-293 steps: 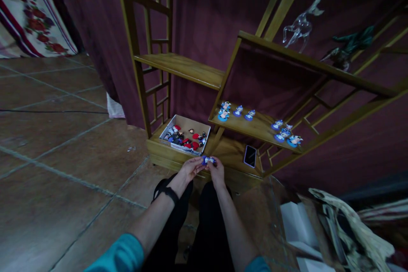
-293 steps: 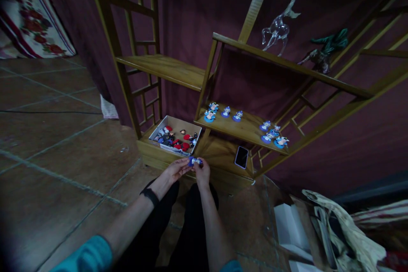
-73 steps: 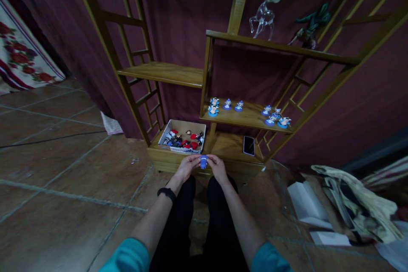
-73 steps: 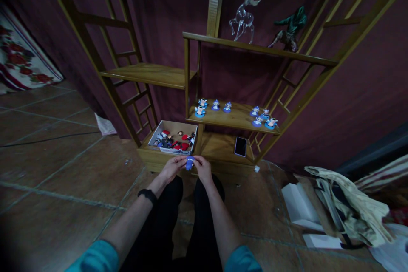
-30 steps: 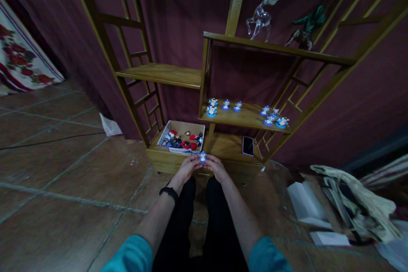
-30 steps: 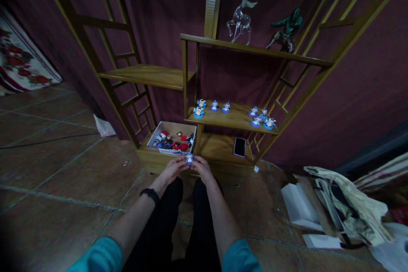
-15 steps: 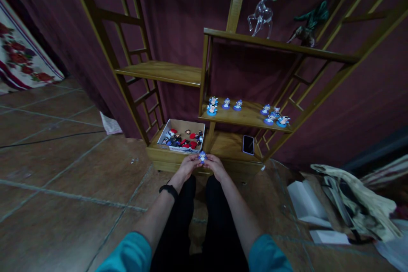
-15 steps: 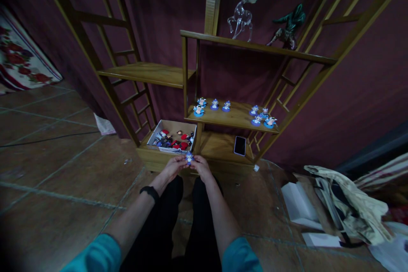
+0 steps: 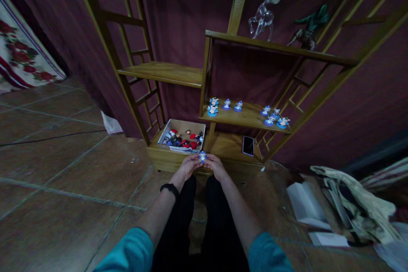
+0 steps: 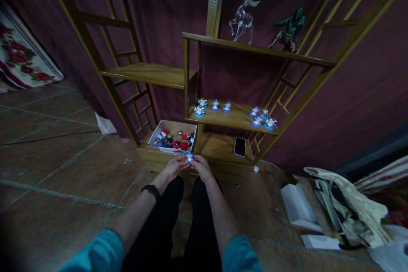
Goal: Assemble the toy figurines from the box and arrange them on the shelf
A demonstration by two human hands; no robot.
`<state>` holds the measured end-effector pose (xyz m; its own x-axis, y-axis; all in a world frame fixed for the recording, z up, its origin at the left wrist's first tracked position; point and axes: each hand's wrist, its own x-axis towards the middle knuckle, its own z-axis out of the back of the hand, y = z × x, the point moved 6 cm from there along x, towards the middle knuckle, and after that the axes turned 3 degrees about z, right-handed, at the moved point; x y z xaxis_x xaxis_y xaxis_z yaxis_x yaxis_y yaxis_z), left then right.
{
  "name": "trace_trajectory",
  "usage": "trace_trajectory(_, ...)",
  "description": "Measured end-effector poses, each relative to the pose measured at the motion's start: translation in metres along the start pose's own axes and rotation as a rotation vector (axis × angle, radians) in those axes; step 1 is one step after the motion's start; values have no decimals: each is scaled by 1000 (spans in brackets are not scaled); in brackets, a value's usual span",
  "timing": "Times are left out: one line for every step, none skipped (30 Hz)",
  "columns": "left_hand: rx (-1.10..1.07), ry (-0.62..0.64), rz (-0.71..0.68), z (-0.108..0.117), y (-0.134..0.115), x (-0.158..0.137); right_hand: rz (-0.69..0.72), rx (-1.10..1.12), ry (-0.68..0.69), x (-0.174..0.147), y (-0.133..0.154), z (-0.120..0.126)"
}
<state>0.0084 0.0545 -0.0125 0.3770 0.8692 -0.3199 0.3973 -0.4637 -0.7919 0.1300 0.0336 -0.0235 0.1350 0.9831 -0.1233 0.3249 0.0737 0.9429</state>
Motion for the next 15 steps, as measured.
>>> trace_trajectory(-20, -3, 4, 0, 0, -1, 5, 19, -10, -1, 0, 0)
trace_trajectory(-37, 0, 9, 0, 0, -1, 10, 36, -16, -1, 1, -1)
trace_trajectory(-52, 9, 14, -1, 0, -2, 11, 49, -16, -2, 1, -1)
trace_trajectory(-61, 23, 18, -1, 0, -3, 9, 56, -15, -3, 2, -2)
trace_trajectory(-67, 39, 20, -2, 0, -3, 6, 59, -9, -4, 2, -2)
trace_trajectory(-70, 52, 20, -3, -1, -4, 5, 58, -2, -5, 3, -3)
trace_trajectory(-71, 64, 15, -3, -1, -4, 10, 52, 4, -6, 4, -4)
trace_trajectory(-70, 72, 7, -3, -1, -5, 18, 40, 7, -7, 5, -4)
trace_trajectory(-67, 78, -1, -3, -2, -5, 31, 23, 13, -8, 6, -5)
trace_trajectory(-63, 80, -8, -3, -2, -5, 47, 2, 17, -9, 7, -5)
trace_trajectory(-58, 81, -13, -3, -2, -5, 62, -20, 22, -10, 8, -6)
trace_trajectory(-52, 81, -18, -3, -2, -5, 79, -40, 23, -10, 10, -6)
trace_trajectory(-46, 80, -21, -4, -2, -5, 100, -56, 24, -11, 11, -7)
trace_trajectory(-43, 77, -24, -4, -2, -5, 125, -67, 24, -11, 12, -7)
trace_trajectory(-39, 72, -29, -4, -2, -5, 153, -74, 18, -10, 14, -7)
